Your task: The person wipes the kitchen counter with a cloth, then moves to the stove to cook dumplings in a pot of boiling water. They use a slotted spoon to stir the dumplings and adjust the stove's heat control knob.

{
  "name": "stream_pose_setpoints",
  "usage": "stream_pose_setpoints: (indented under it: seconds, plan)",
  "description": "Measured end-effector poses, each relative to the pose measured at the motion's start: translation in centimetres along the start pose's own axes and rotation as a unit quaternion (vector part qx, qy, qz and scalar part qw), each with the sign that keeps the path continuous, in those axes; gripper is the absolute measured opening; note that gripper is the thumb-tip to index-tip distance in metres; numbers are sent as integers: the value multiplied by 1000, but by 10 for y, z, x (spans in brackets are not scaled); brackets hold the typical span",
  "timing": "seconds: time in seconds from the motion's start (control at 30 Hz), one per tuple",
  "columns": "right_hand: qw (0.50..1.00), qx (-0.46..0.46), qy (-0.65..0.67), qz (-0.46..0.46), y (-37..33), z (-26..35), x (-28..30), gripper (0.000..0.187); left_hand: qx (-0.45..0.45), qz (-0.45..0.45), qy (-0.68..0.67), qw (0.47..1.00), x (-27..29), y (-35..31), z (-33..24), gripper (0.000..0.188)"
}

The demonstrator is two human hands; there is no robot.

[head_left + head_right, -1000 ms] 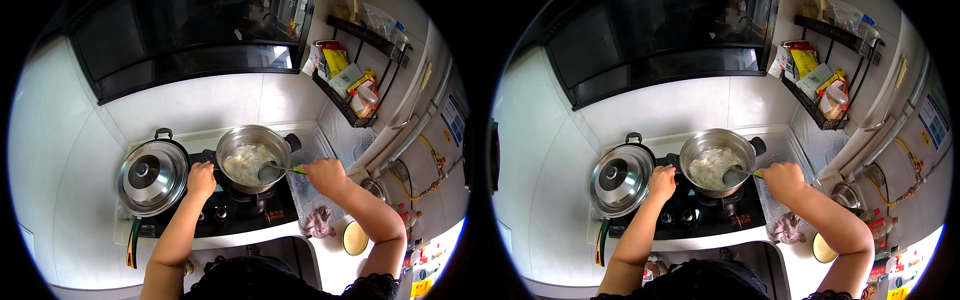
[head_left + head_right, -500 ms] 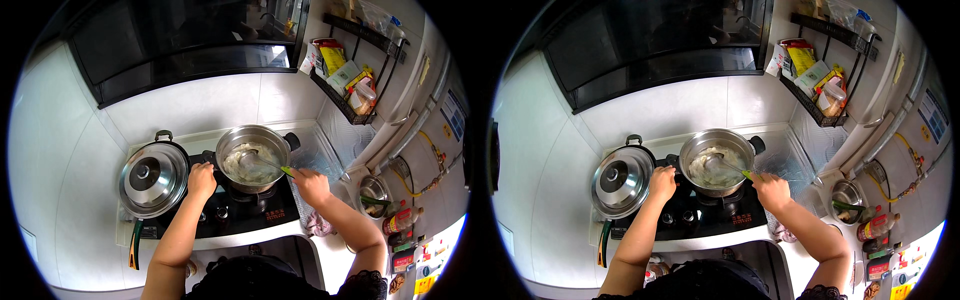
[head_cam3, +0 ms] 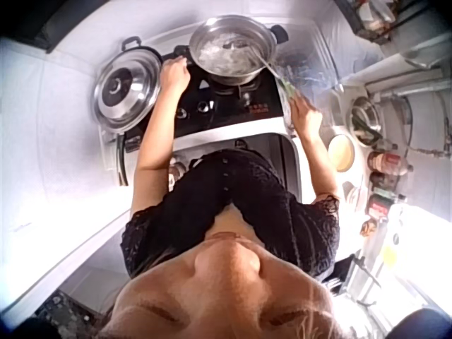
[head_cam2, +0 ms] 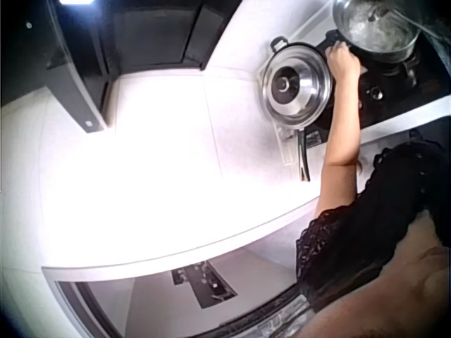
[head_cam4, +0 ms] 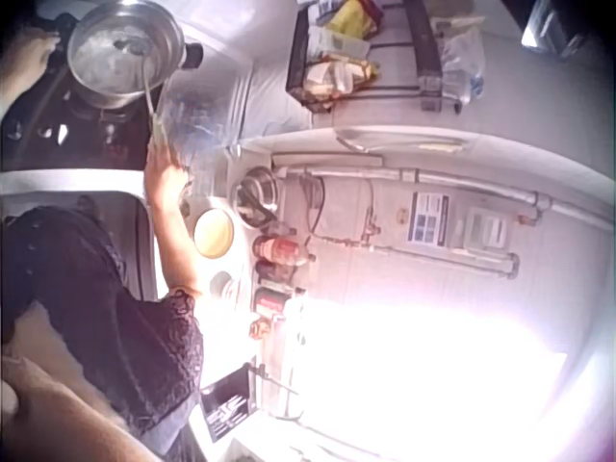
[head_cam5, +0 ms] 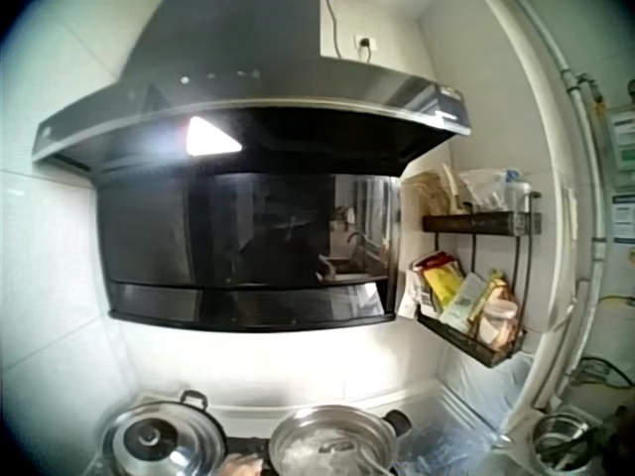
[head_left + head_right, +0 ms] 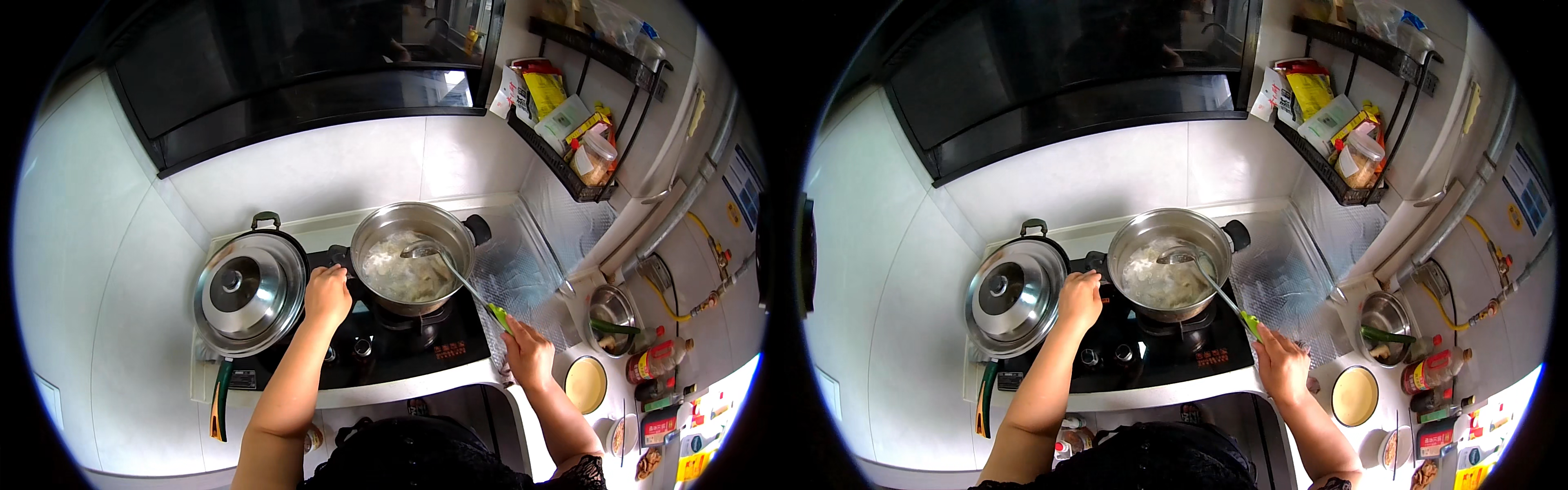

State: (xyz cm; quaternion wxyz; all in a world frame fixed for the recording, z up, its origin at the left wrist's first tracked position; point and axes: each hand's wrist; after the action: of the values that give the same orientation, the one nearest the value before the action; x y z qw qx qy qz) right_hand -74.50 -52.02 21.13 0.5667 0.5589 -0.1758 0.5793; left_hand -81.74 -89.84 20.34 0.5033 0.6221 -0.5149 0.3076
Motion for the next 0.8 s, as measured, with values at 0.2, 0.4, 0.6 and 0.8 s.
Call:
stream_pose_setpoints:
  seconds: [0.2, 0.4, 0.6, 0.8]
  plan:
    - [993, -90, 72, 2, -18, 12, 6, 35, 0, -8, 11, 1000, -2, -1, 0, 15]
    - [987, -124, 91, -34, -30, 8, 4, 33, 1, -3, 12, 1000, -1, -1, 0, 14]
    - [983, -146, 106, -27, -29, 9, 6, 33, -12, -13, 35, 999, -2, -1, 0, 15]
    - [955, -204, 181, 119, 3, 7, 56, 33, 1, 0, 23, 1000, 5, 5, -4, 12]
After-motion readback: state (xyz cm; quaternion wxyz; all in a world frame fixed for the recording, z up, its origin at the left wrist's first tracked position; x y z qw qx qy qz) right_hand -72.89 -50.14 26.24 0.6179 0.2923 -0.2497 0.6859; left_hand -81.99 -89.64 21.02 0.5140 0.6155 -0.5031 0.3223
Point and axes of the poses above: each hand's wrist, its own y-axis towards the middle knuckle, its own x-axis out of the back of the hand, z = x × y, and after that the axes turned 12 degrees about z, right-handed
